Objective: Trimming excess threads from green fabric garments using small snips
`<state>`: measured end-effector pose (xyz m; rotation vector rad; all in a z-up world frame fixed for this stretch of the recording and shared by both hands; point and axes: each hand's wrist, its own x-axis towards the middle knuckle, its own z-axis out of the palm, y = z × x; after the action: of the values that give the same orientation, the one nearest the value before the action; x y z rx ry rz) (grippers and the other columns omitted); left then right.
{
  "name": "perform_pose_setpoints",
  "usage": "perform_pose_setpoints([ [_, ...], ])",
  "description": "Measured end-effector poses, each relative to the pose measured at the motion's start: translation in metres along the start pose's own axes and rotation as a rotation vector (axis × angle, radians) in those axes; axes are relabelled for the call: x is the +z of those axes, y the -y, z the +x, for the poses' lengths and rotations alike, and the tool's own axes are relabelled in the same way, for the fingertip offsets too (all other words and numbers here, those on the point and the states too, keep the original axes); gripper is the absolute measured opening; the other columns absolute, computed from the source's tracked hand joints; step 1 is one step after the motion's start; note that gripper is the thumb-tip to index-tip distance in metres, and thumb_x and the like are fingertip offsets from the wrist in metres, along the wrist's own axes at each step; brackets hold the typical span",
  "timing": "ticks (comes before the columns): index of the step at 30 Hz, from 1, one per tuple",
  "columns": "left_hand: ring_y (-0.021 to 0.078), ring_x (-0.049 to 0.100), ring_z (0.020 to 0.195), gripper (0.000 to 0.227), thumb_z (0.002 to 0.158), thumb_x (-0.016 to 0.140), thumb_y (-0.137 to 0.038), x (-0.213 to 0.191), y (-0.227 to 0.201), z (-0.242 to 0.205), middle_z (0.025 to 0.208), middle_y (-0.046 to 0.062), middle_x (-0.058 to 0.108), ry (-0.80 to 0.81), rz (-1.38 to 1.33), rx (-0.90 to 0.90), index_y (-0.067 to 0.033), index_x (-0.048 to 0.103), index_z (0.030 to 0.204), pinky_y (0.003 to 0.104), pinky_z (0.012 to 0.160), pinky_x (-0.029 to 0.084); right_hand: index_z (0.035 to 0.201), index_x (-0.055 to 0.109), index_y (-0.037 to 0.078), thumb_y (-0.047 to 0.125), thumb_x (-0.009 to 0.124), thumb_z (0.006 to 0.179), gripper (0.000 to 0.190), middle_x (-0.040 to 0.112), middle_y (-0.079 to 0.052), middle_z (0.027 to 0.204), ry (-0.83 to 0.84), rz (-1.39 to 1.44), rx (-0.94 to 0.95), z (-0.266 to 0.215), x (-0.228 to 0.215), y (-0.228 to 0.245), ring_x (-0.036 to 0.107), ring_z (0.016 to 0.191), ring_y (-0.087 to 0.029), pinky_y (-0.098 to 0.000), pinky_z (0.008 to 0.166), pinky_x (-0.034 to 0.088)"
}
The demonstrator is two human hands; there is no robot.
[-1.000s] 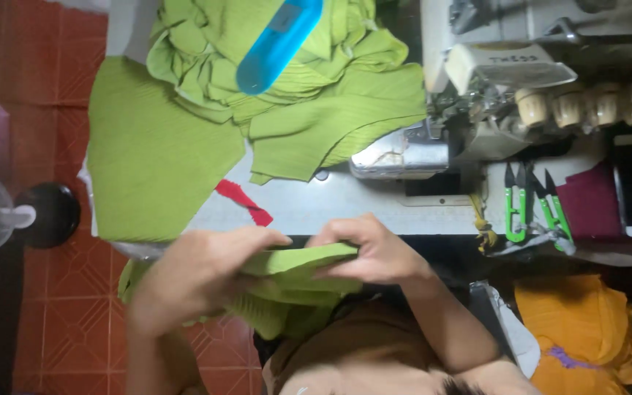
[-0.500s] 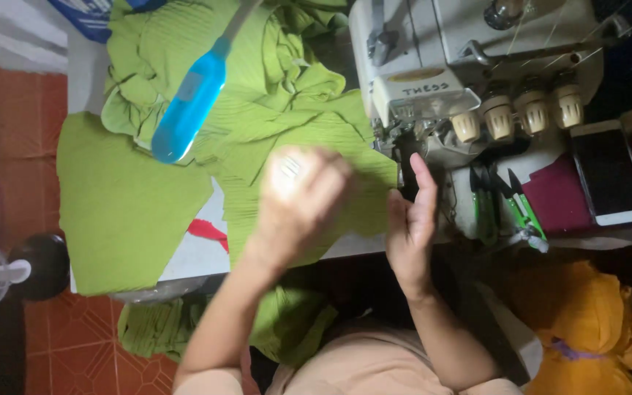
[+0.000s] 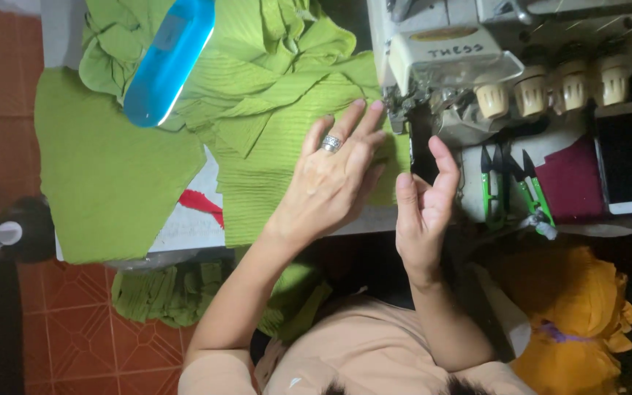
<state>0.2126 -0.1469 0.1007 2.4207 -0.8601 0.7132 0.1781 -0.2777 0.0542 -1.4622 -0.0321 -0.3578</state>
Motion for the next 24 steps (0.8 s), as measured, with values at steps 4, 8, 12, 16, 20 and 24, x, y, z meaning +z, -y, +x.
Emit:
perform_pose_setpoints([
  [4,0.0267,0.049,0.096,0.016,0.081,0.055,-0.014,-0.026,-0.011,-0.04,0.105,0.011,0.046,-0.005,-0.165,-0.002,-0.0066,0.05,0.095,0.042,0.082,0.035,0.117,0.031,0.008,0.011,0.045,0.088,0.033,0.055,-0.01,0.083,0.045,0.085,0.111,-0.017,-0.015,-0.025,0.053,0.066,-0.009,-0.0189,0.059,0.044],
  [8,0.0245,0.056,0.057,0.015,0.078,0.059,-0.022,-0.066,-0.005,-0.118,0.062,0.005,0.053,0.403,-0.831,-0.354,-0.0084,0.054,0.074,0.037,0.055,0.042,0.108,0.036,0.006,0.012,0.049,0.086,0.026,0.051,-0.007,0.072,0.098,0.308,0.292,-0.022,-0.018,-0.032,0.051,0.057,-0.009,-0.0227,0.054,0.046],
  [12,0.0409,0.055,0.083,0.046,0.062,0.072,-0.03,-0.071,-0.024,-0.213,0.087,0.024,0.057,0.949,-0.558,-0.675,0.0007,0.055,0.093,0.053,0.074,0.04,0.105,0.038,0.007,0.015,0.049,0.087,0.022,0.054,-0.007,0.079,0.147,0.321,0.342,-0.019,-0.015,-0.022,0.059,0.07,-0.015,-0.0369,0.073,0.054],
  [16,0.0351,0.05,0.098,0.052,0.072,0.061,-0.04,-0.043,-0.035,-0.274,0.105,0.017,0.047,0.644,-0.508,-1.096,-0.0064,0.046,0.109,0.052,0.088,0.031,0.101,0.043,0.007,0.019,0.049,0.087,0.02,0.056,-0.008,0.08,0.14,0.322,0.359,-0.015,-0.018,-0.027,0.062,0.073,-0.017,-0.038,0.075,0.055],
  [20,0.0294,0.055,0.093,0.051,0.09,0.029,-0.045,-0.023,-0.026,-0.282,0.104,0.016,0.051,0.444,-0.251,-1.447,-0.0029,0.043,0.116,0.058,0.09,0.025,0.095,0.046,0.008,0.022,0.049,0.087,0.016,0.055,-0.005,0.071,0.098,0.34,0.386,-0.013,-0.014,-0.021,0.061,0.064,-0.012,-0.035,0.07,0.057],
  [24,0.0305,0.062,0.074,0.041,0.074,0.059,-0.041,-0.007,-0.018,-0.298,0.071,0.006,0.063,0.62,-0.133,-1.266,-0.0156,0.045,0.103,0.044,0.074,0.041,0.096,0.046,0.009,0.021,0.048,0.088,0.015,0.055,-0.005,0.073,0.108,0.351,0.389,-0.013,-0.025,-0.036,0.06,0.067,-0.011,-0.0336,0.07,0.055],
])
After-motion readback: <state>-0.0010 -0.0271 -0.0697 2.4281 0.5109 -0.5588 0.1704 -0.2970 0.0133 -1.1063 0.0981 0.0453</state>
